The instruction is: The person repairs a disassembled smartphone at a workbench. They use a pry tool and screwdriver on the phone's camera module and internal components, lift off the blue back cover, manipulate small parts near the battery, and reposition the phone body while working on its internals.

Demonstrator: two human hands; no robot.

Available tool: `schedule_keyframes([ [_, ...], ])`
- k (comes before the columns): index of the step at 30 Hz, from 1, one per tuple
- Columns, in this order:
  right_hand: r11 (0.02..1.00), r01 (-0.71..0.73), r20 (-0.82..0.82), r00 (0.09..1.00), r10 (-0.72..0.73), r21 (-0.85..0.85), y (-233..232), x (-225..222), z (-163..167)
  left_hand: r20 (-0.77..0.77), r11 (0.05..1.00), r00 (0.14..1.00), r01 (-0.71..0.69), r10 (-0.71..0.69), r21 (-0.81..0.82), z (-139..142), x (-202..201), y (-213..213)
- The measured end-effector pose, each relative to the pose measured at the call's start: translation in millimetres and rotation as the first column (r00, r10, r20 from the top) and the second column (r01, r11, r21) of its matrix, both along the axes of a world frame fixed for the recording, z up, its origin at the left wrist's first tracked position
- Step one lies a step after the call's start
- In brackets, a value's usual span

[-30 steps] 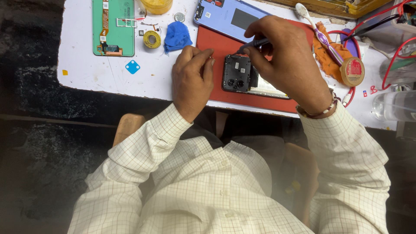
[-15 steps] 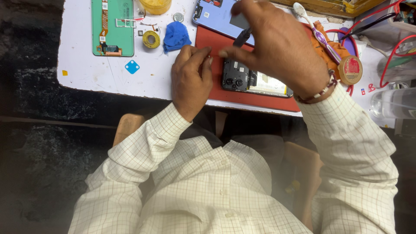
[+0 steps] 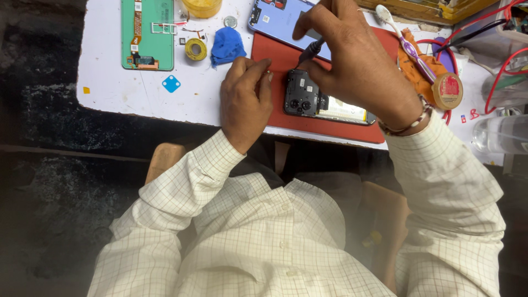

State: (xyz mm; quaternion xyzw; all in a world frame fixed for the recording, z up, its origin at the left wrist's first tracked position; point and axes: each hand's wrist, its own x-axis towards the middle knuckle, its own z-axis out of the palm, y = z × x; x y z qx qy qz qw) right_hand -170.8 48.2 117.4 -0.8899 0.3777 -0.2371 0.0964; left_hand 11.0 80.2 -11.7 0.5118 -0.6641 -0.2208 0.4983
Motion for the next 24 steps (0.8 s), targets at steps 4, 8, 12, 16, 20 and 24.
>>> schedule_keyframes([
  [4, 0.984, 0.178, -0.105, 0.979, -0.176, 0.01, -0.1, 6.1, 2.1, 0.005, 1.0, 1.0, 0.002, -0.002, -0.002, 0.3, -0.5, -1.0],
  [8, 0.999, -0.034, 0.042, 0.999, 0.035, -0.033, 2.6, 2.5, 2.0, 0.017, 1.0, 1.0, 0.004, -0.004, 0.004, -0.2, 0.2, -0.7],
  [12, 0.963, 0.247, -0.105, 0.966, -0.237, 0.103, 1.5, -1.6, -2.7, 0.015, 1.0, 1.0, 0.012, -0.012, 0.005, -0.4, -0.5, -0.6],
  [16, 0.985, 0.073, -0.015, 0.997, -0.072, 0.155, 4.3, -9.8, -1.7, 0.011, 1.0, 1.0, 0.01, -0.01, 0.014, 0.6, -0.7, -0.4],
  [20, 0.99, 0.006, 0.039, 0.999, -0.012, 0.141, 13.3, -14.1, -2.5, 0.025, 0.999, 0.999, 0.031, -0.031, -0.012, 3.1, 0.8, 0.4],
  [24, 0.991, 0.0, 0.1, 0.995, -0.014, 0.137, 16.4, -13.4, -3.4, 0.031, 0.999, 0.999, 0.04, -0.039, -0.02, 6.8, 1.9, 0.5],
])
